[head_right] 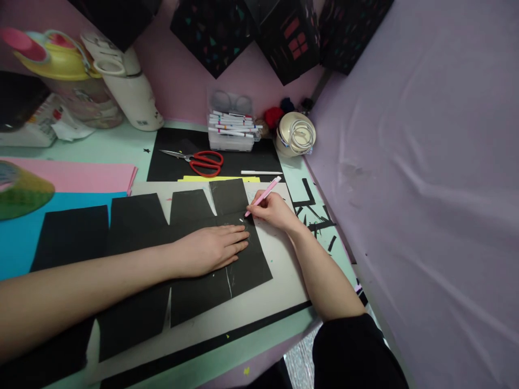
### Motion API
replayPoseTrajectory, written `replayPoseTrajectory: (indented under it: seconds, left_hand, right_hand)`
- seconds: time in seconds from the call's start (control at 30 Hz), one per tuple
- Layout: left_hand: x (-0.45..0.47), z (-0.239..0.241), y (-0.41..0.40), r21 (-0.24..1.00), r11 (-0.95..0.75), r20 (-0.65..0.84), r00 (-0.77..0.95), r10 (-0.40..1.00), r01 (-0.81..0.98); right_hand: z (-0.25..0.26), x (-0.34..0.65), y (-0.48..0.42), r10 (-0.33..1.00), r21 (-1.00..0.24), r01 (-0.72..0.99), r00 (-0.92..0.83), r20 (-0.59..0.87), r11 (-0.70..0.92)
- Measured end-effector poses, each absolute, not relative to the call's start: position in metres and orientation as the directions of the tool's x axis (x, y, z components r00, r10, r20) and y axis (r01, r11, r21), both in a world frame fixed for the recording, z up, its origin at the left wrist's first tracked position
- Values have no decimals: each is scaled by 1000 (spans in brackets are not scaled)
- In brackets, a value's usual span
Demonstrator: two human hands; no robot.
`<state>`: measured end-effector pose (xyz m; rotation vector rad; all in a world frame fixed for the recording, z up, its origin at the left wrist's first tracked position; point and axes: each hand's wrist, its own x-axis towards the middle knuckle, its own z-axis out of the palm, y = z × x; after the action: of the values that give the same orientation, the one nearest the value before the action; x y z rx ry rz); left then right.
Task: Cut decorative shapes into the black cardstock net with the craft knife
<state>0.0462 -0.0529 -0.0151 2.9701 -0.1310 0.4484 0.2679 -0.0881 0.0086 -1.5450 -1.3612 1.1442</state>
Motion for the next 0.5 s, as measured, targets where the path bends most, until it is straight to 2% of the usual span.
replayPoseTrajectory:
  seconds: [0.27,0.5]
  left_hand:
    - [46,-17,-52,111,-988,303,950,-68,-106]
    - [46,-15,-52,128,-985,312,948,-71,-115]
  right_hand:
    - [12,267,-93,997,-932,356,51,-59,-73]
    - [15,271,-95,999,-922,388,-38,-7,8]
